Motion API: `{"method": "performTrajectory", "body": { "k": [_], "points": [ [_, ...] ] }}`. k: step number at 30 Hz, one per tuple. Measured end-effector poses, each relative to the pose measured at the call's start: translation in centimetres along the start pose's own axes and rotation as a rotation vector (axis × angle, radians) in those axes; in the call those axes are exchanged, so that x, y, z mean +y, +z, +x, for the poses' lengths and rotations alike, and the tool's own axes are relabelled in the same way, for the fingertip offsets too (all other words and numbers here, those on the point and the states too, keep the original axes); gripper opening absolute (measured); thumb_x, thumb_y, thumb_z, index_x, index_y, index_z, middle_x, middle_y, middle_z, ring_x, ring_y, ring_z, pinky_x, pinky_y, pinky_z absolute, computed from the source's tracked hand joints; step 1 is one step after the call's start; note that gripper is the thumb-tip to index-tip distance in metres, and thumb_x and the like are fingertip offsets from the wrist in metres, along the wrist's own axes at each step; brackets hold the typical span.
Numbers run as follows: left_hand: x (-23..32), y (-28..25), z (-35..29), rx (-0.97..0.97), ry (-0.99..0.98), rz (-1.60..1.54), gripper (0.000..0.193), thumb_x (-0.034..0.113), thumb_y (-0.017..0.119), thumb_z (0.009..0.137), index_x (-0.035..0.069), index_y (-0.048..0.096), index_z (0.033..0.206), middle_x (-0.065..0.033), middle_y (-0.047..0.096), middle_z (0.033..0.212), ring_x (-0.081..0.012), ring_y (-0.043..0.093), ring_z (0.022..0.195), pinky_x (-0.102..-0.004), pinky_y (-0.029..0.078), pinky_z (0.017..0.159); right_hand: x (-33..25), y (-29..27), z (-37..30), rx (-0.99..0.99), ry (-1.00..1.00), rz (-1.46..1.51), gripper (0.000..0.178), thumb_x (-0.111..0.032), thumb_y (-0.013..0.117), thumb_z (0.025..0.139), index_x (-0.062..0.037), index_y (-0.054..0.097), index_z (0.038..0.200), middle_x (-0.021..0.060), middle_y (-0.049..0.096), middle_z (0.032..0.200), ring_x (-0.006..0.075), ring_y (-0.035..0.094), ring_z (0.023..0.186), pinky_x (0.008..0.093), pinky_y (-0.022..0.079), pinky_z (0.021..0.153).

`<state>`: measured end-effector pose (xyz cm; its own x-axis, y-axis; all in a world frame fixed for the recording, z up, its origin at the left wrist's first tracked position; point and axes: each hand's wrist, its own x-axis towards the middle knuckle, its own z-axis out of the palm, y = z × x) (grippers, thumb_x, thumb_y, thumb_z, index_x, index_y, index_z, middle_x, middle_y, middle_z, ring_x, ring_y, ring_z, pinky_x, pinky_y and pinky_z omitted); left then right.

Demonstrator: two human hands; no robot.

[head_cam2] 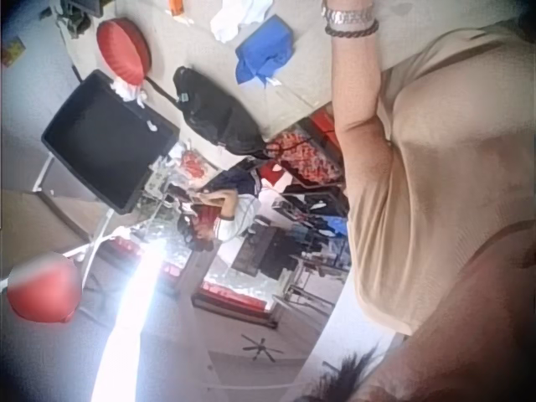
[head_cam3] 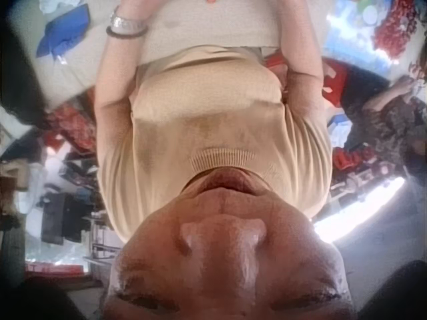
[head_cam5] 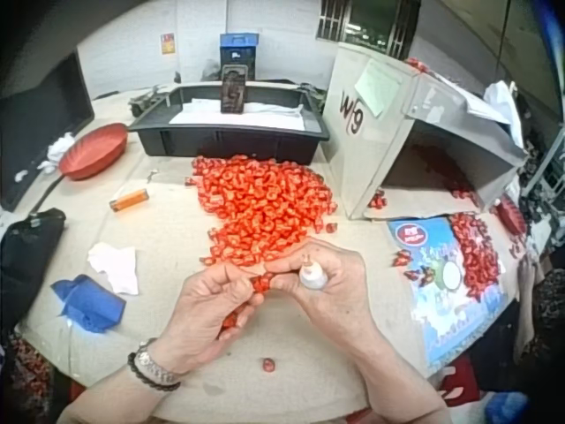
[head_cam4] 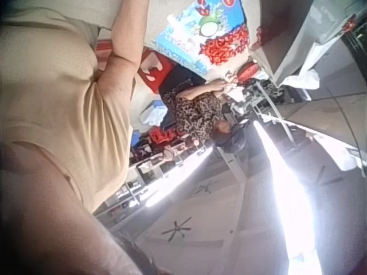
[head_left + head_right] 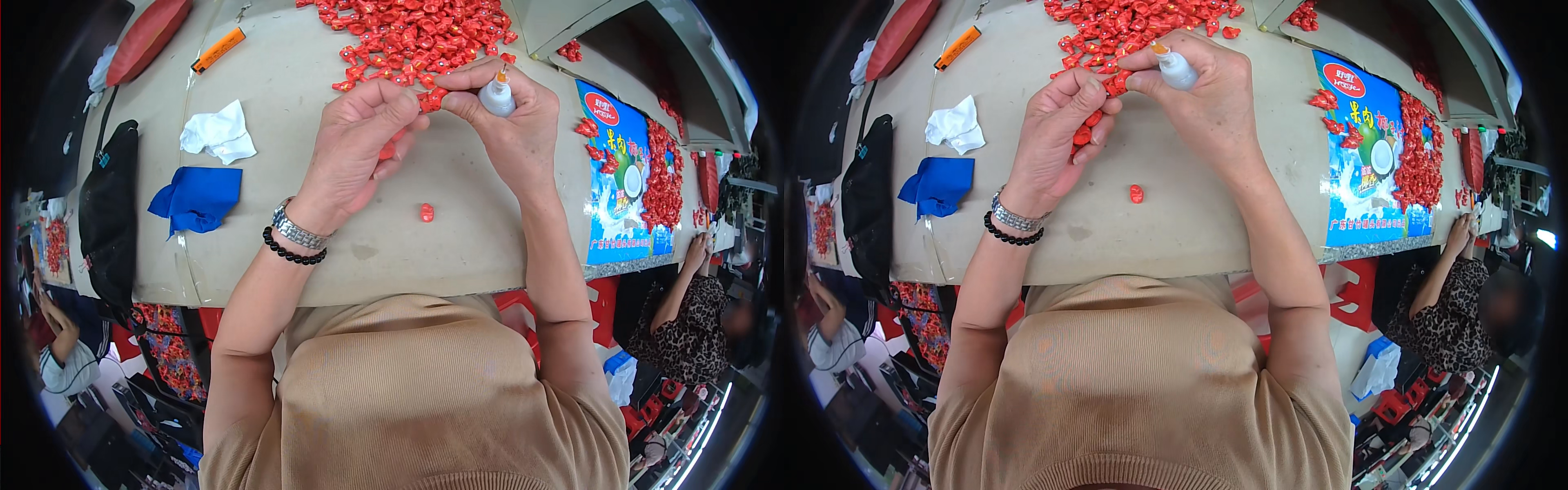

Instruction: Apply glue to small red plastic toy components at a workspace.

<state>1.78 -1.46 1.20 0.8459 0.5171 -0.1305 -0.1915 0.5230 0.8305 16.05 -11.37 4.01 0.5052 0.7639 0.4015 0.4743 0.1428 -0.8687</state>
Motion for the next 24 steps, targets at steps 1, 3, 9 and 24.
{"method": "performTrajectory", "body": {
  "k": [1, 3, 9, 24],
  "points": [
    [0.0, 0.0, 0.0, -0.001, -0.003, 0.004, 0.018, 0.025, 0.063, 0.091, 0.007, 0.059, 0.093, -0.0021, 0.064, 0.080, -0.0031, 0.043, 0.051, -0.0179, 0.028, 0.040, 0.0, -0.1, 0.0, 0.000, 0.001, 0.000, 0.014, 0.003, 0.073, 0.071, -0.0018, 0.071, 0.084, 0.0028, 0.064, 0.075, 0.0098, 0.059, 0.070, 0.0246, 0.046, 0.063],
    [0.0, 0.0, 0.0, -0.001, -0.006, 0.007, 0.018, 0.025, 0.063, 0.091, 0.007, 0.060, 0.092, -0.0018, 0.063, 0.079, -0.0031, 0.043, 0.051, -0.0179, 0.028, 0.039, 0.1, -0.2, 0.0, -0.017, 0.010, -0.044, 0.014, 0.003, 0.073, 0.070, -0.0019, 0.071, 0.083, 0.0032, 0.065, 0.075, 0.0100, 0.059, 0.069, 0.0251, 0.046, 0.062],
    [0.2, -0.1, 0.0, 0.000, -0.019, 0.021, 0.018, 0.025, 0.064, 0.090, 0.007, 0.060, 0.089, -0.0014, 0.063, 0.077, -0.0031, 0.043, 0.050, -0.0177, 0.027, 0.039, 0.4, -0.5, 0.2, -0.092, -0.169, -0.212, 0.016, 0.006, 0.074, 0.071, -0.0011, 0.069, 0.085, 0.0049, 0.067, 0.082, 0.0123, 0.062, 0.077, 0.0249, 0.050, 0.068],
    [0.2, -0.3, -0.1, 0.042, -0.045, 0.024, 0.014, 0.019, 0.066, 0.088, 0.007, 0.060, 0.084, -0.0025, 0.062, 0.073, -0.0043, 0.045, 0.050, -0.0175, 0.027, 0.039, 1.2, 1.2, -0.4, -0.022, -0.196, -0.146, 0.020, 0.006, 0.077, 0.061, -0.0005, 0.063, 0.074, 0.0071, 0.056, 0.065, 0.0206, 0.056, 0.058, 0.0316, 0.044, 0.053]
  ]
}}
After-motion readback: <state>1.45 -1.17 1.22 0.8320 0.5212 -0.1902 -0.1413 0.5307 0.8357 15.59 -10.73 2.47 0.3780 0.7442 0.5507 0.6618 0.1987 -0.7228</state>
